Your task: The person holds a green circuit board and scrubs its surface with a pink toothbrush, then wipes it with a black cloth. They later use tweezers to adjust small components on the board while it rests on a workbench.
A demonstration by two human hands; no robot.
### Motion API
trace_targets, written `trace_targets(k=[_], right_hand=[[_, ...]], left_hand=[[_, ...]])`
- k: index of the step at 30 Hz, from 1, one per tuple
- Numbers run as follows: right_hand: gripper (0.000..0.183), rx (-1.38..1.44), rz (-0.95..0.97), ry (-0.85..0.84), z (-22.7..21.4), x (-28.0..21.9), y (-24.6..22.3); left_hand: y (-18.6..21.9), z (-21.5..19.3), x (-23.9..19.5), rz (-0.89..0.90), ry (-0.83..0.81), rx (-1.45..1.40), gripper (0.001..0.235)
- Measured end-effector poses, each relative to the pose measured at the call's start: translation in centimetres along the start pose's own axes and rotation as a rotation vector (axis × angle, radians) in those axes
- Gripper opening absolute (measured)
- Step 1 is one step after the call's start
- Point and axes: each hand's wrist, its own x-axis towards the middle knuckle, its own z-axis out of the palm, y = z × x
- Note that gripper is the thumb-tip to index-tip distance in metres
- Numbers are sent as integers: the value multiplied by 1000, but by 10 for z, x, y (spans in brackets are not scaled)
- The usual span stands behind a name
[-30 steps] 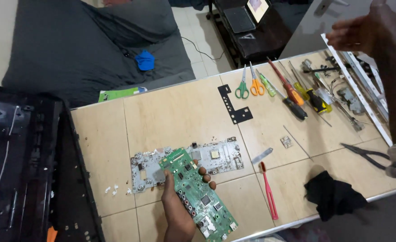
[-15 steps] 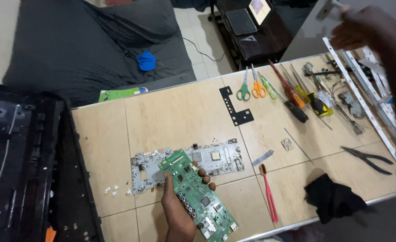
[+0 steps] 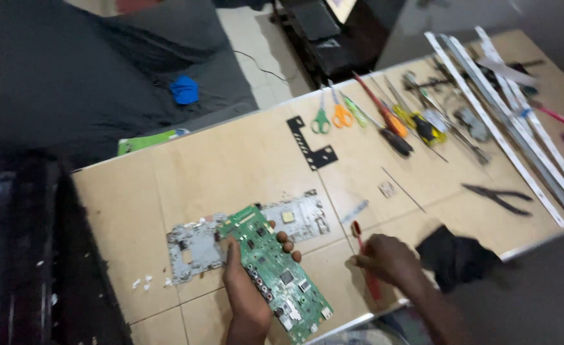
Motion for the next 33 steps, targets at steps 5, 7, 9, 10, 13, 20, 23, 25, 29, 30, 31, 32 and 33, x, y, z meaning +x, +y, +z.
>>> trace_targets(k=[5, 7, 9, 10, 13, 20, 23, 25, 29, 30, 31, 32, 33], right_hand=[[22, 132, 44, 175, 40, -13, 3], [26, 150, 36, 165, 36, -15, 3], [26, 133, 20, 210, 52, -6, 10], [26, 107, -6, 252, 60, -1, 14], [29, 197, 0, 268, 49, -4, 16], [16, 583, -141, 391, -14, -16, 54], [19, 656, -59, 380, -64, -16, 69], [20, 593, -190, 526, -78, 13, 101], [32, 520, -265, 515, -103, 63, 134], [23, 516, -293, 485, -105, 76, 141], [15, 516, -314, 458, -106, 90, 151], [15, 501, -335, 442, -112, 98, 151], [20, 436, -351, 368, -114, 103, 152]], left_hand=[[-13, 9, -3, -33, -58, 76, 70], [-18, 15, -3, -18, -21, 124, 67], [-23, 10, 1, -69, -41, 100, 68], [-26, 8, 2, -108, -58, 68, 68], [-30, 14, 1, -135, -72, 108, 67], [-41, 16, 18, -79, 49, 56, 72], [-49, 26, 23, -15, 7, 49, 68], [-59, 37, 25, 18, 60, 48, 72], [-92, 34, 47, 96, -1, -26, 76], [-102, 39, 49, 139, 29, 2, 76], [-114, 44, 53, 174, 58, 34, 76], [-128, 47, 59, 194, 71, 17, 76], [-140, 48, 60, 213, 83, -1, 76]])
